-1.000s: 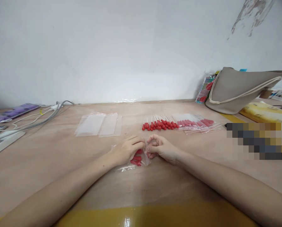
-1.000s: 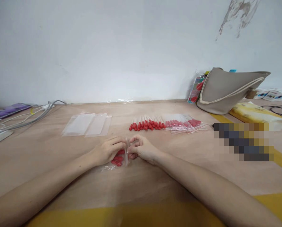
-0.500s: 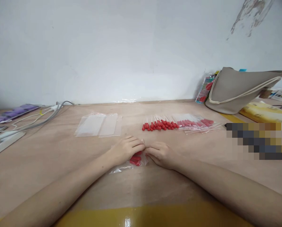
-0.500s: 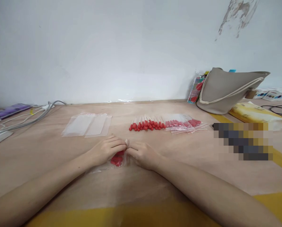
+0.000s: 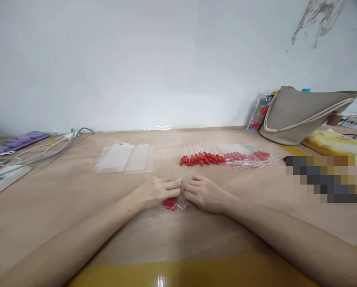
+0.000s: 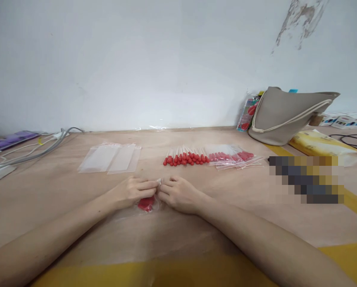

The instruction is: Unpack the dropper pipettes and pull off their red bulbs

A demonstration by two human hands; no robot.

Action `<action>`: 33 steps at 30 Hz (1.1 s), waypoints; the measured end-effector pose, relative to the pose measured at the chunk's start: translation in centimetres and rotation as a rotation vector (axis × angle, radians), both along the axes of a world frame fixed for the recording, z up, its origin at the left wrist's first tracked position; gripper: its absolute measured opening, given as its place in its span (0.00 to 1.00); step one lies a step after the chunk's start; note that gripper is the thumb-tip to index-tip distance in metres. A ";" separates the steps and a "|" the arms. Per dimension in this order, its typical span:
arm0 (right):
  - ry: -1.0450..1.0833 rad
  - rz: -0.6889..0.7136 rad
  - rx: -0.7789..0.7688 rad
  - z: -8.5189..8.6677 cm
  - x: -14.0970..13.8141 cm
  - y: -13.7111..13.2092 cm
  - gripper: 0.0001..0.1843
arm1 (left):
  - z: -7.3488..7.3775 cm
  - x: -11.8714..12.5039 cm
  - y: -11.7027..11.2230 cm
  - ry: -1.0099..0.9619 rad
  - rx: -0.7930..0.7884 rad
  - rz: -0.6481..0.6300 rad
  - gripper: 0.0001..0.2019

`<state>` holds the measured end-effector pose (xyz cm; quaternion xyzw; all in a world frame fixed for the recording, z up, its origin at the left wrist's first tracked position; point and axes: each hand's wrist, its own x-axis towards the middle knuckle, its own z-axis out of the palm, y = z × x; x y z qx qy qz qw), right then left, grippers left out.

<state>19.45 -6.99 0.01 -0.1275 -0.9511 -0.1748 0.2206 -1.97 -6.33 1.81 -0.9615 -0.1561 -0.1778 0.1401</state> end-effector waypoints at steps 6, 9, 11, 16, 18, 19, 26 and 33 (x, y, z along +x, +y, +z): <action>0.022 0.024 -0.145 0.7 0.9 0.1 0.08 | 0.8 -1.0 0.2 -0.069 0.126 0.020 0.12; 0.052 0.006 -0.354 1.1 1.2 -0.1 0.06 | 0.5 -1.1 0.4 -0.159 0.087 0.046 0.11; 0.133 -0.054 -0.524 1.1 1.2 -0.2 0.07 | 0.4 -1.0 0.1 -0.207 -0.036 0.083 0.11; 0.409 -0.137 -0.762 0.3 0.5 -0.2 0.10 | 1.4 -1.2 -1.9 -0.157 -0.449 0.253 0.22; 0.422 -0.111 -0.755 -0.2 0.2 0.0 0.09 | 1.7 -1.7 -2.6 -0.087 -0.515 0.285 0.30; 0.417 -0.103 -0.742 -0.4 0.0 0.0 0.09 | 1.8 -2.0 -2.8 -0.069 -0.529 0.290 0.31; 0.374 -0.184 -0.690 -0.4 -0.1 0.0 0.10 | 0.6 -1.8 -2.0 -0.184 -0.619 0.220 0.26; 0.408 -0.179 -0.954 0.1 0.3 0.2 0.10 | -0.2 -0.6 -1.1 -0.348 -0.589 0.157 0.23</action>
